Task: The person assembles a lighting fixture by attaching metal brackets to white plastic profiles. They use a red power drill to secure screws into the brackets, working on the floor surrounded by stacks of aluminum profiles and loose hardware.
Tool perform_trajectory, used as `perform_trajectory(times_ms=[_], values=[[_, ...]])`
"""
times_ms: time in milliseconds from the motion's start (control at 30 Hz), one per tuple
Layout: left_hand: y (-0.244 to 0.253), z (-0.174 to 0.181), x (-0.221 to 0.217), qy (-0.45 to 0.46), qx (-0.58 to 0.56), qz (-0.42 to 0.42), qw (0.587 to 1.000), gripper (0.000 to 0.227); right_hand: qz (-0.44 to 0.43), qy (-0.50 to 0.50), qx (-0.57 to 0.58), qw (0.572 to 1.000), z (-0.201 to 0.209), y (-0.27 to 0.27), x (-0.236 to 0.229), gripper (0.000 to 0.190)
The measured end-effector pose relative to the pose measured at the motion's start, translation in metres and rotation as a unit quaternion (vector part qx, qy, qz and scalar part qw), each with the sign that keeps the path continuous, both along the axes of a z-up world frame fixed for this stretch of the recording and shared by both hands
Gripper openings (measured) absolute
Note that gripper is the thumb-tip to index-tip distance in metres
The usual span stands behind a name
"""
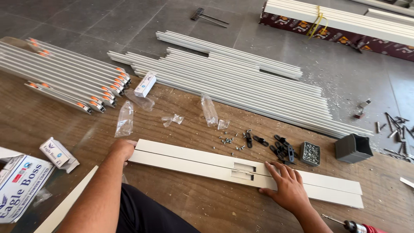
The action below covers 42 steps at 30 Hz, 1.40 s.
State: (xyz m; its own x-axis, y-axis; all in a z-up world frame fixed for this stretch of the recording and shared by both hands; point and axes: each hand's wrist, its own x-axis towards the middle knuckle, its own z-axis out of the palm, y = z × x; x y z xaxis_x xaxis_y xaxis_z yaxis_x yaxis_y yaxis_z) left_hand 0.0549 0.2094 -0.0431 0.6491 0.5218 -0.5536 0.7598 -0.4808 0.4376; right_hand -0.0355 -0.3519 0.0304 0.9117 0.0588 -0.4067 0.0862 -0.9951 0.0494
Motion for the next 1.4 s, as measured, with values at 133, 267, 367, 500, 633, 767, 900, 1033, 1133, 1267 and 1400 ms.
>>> perform_trajectory(times_ms=[133, 267, 367, 500, 633, 767, 900, 1033, 1133, 1267, 1400], values=[[-0.007, 0.010, -0.003, 0.016, -0.001, 0.012, 1.000, 0.044, 0.009, 0.005, -0.025, 1.000, -0.003, 0.001, 0.000, 0.106], [-0.014, 0.019, -0.003, 0.013, -0.002, 0.018, 1.000, 0.047, 0.006, 0.003, -0.029, 1.000, -0.006, 0.001, 0.000, 0.107], [-0.018, 0.025, -0.004, 0.024, 0.016, 0.003, 1.000, 0.050, 0.006, 0.004, -0.033, 0.999, -0.007, 0.001, 0.001, 0.107], [-0.018, 0.032, -0.007, 0.039, 0.019, -0.009, 0.999, 0.050, 0.003, 0.010, -0.037, 0.999, -0.009, 0.002, 0.002, 0.106], [-0.022, 0.033, -0.008, 0.011, -0.001, -0.004, 1.000, 0.048, 0.000, 0.006, -0.027, 1.000, -0.012, 0.001, 0.002, 0.106], [-0.024, 0.031, -0.006, 0.000, -0.066, 0.064, 0.996, 0.051, -0.008, 0.005, -0.025, 1.000, -0.013, 0.002, 0.003, 0.104], [-0.024, 0.024, -0.002, 0.004, -0.007, 0.051, 0.999, 0.044, -0.011, 0.010, -0.022, 1.000, -0.011, 0.002, 0.003, 0.104], [-0.019, 0.018, 0.000, -0.018, -0.004, 0.043, 0.999, 0.041, -0.015, 0.003, -0.013, 1.000, -0.008, 0.003, 0.001, 0.105], [-0.016, 0.016, 0.001, 0.004, 0.019, 0.049, 0.999, 0.036, -0.017, 0.002, -0.006, 1.000, -0.007, 0.003, 0.002, 0.105], [-0.018, 0.019, 0.000, 0.002, 0.013, 0.060, 0.998, 0.034, -0.020, -0.004, 0.000, 1.000, -0.006, 0.003, 0.001, 0.104], [-0.019, 0.022, -0.002, 0.003, 0.006, 0.056, 0.998, 0.034, -0.025, -0.006, 0.010, 1.000, -0.006, 0.003, 0.000, 0.104]])
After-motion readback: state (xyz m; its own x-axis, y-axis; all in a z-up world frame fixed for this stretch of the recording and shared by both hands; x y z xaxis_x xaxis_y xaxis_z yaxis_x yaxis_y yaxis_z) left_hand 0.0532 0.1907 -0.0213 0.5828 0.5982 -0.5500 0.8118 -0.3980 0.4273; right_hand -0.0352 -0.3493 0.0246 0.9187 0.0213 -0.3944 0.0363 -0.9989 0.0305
